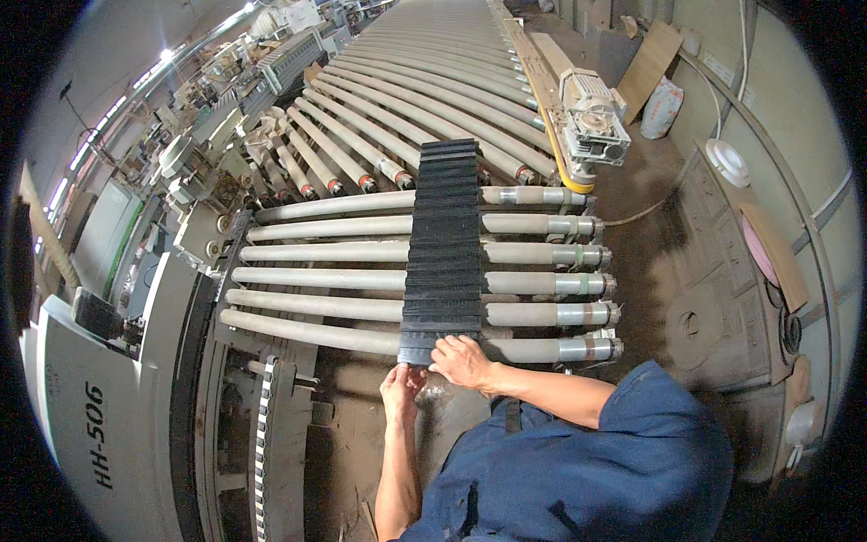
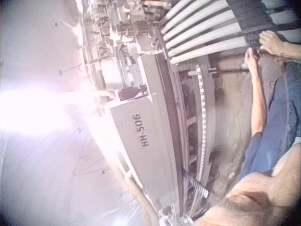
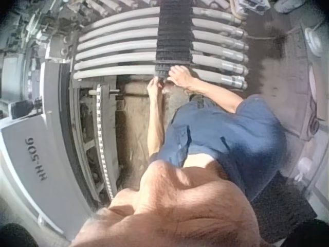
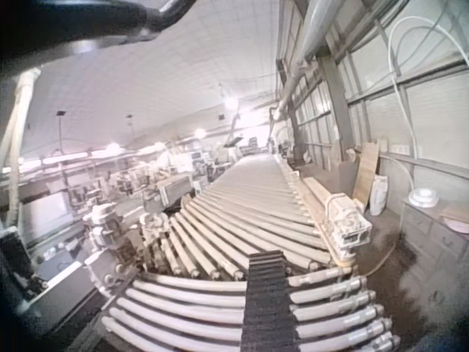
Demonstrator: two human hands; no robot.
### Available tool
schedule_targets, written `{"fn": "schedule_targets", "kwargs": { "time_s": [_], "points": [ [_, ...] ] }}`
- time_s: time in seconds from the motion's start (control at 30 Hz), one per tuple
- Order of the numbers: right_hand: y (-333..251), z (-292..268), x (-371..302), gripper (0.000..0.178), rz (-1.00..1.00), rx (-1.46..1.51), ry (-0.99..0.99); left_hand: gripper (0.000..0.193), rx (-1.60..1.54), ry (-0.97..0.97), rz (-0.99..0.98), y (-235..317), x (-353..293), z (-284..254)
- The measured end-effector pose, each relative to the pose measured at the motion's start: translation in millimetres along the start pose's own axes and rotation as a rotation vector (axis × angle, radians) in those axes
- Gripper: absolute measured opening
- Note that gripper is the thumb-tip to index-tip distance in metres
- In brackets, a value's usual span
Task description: The person repeatedly picks up black rectangular panels from a roller conveyor and stacks them on a growing pile on the floor. The person handles the panels one at a time, placing them carefully on top of the stack.
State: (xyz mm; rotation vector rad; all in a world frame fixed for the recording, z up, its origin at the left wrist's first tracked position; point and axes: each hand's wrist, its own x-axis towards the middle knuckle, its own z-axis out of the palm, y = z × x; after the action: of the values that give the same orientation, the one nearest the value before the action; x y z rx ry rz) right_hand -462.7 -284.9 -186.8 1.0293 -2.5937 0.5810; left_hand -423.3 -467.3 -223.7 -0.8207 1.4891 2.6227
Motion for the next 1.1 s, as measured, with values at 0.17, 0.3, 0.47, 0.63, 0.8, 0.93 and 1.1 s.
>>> {"fn": "schedule_targets", "kwargs": {
  "time_s": [0.17, 0.3, 0.47, 0.63, 0.8, 0.93, 1.1],
  "points": [
    [4, 0, 8, 0.02, -0.04, 0.106, 0.029, 0.018, 0.04, 0.027, -0.024, 3, 10, -10],
    [16, -5, 1, 0.028, -0.108, 0.252, 0.002, 0.023, 0.118, 0.069, -0.093, 2, 8, 2],
    [37, -31, 30, 0.056, -0.11, 0.176, 0.014, 0.029, 0.138, 0.021, -0.074, 2, 3, 3],
    [94, 10, 71, 0.081, 0.104, -0.084, -0.15, 0.028, 0.118, -0.011, -0.085, 8, 2, 12],
    [94, 14, 92, 0.076, 0.053, -0.15, -0.154, 0.027, 0.076, 0.045, -0.034, -10, 13, 4],
    [92, 14, 97, 0.074, 0.065, -0.161, -0.212, 0.026, 0.157, 0.112, 0.014, -31, 3, -13],
    [107, 20, 89, 0.07, 0.07, -0.273, -0.255, 0.025, 0.227, 0.451, -0.088, -93, -46, -89]
  ]
}}
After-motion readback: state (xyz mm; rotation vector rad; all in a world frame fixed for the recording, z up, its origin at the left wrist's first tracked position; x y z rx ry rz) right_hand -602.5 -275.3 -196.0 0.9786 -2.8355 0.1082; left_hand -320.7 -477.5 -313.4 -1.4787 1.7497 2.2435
